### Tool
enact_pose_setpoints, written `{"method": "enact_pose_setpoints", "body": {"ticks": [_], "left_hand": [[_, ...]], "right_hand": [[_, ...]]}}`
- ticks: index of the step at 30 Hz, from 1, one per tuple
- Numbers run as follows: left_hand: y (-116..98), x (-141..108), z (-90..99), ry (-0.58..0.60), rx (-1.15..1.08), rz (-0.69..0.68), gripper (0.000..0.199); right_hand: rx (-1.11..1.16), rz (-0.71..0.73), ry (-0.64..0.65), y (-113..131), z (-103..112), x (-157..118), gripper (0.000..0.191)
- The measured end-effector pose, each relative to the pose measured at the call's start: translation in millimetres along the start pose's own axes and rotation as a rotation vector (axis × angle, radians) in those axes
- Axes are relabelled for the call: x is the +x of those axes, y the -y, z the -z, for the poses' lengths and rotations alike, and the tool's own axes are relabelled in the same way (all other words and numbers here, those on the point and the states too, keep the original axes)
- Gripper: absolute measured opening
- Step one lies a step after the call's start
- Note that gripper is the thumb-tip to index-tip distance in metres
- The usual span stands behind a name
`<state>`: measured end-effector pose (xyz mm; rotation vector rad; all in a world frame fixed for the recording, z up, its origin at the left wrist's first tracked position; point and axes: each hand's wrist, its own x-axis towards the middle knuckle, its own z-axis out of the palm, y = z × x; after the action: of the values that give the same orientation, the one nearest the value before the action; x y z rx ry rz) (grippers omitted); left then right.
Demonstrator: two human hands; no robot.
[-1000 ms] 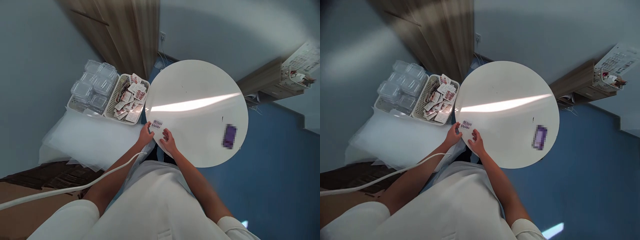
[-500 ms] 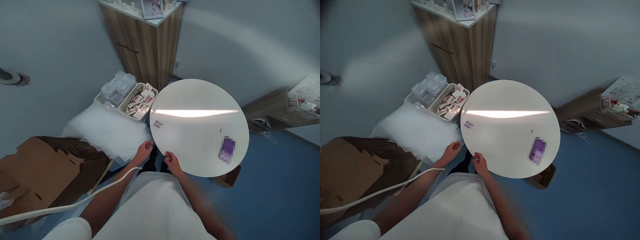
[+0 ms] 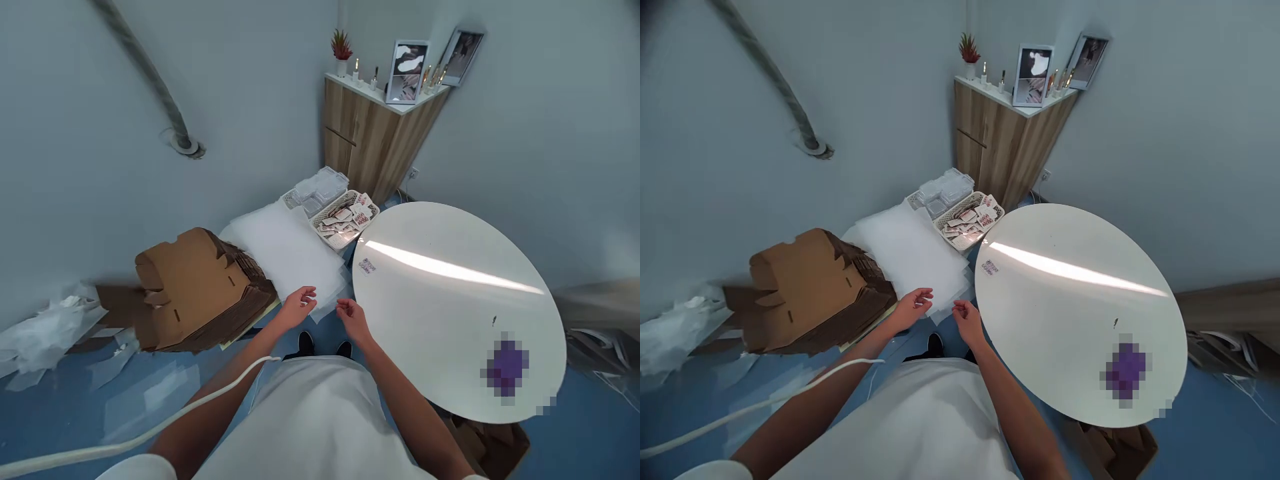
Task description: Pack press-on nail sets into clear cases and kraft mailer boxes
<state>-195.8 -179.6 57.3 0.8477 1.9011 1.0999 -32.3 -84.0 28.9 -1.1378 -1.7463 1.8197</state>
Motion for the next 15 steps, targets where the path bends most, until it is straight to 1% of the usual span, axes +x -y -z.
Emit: {"method": "enact_pose_setpoints", "body": {"ticks": [5, 8, 11, 15], "left_hand": [[7, 0, 53.3, -0.053, 0.018, -0.045, 0.038], [2, 8, 77.2, -0.051, 0.035, -0.091, 0.039], [-11, 23, 94.5, -0.016, 0.067, -0.123, 0.041], [-29, 51, 109.9, 0.061, 0.147, -0.156, 0.045]], "right_hand": [[-0.023, 0.071, 0.075, 29, -44, 34, 0.028], [-0.04, 0.089, 0.086, 43, -61, 48, 0.029], [-0.051, 0.09, 0.079, 56, -67, 62, 0.029], [-0.073, 0.103, 0.053, 71, -64, 88, 0.03]]}}
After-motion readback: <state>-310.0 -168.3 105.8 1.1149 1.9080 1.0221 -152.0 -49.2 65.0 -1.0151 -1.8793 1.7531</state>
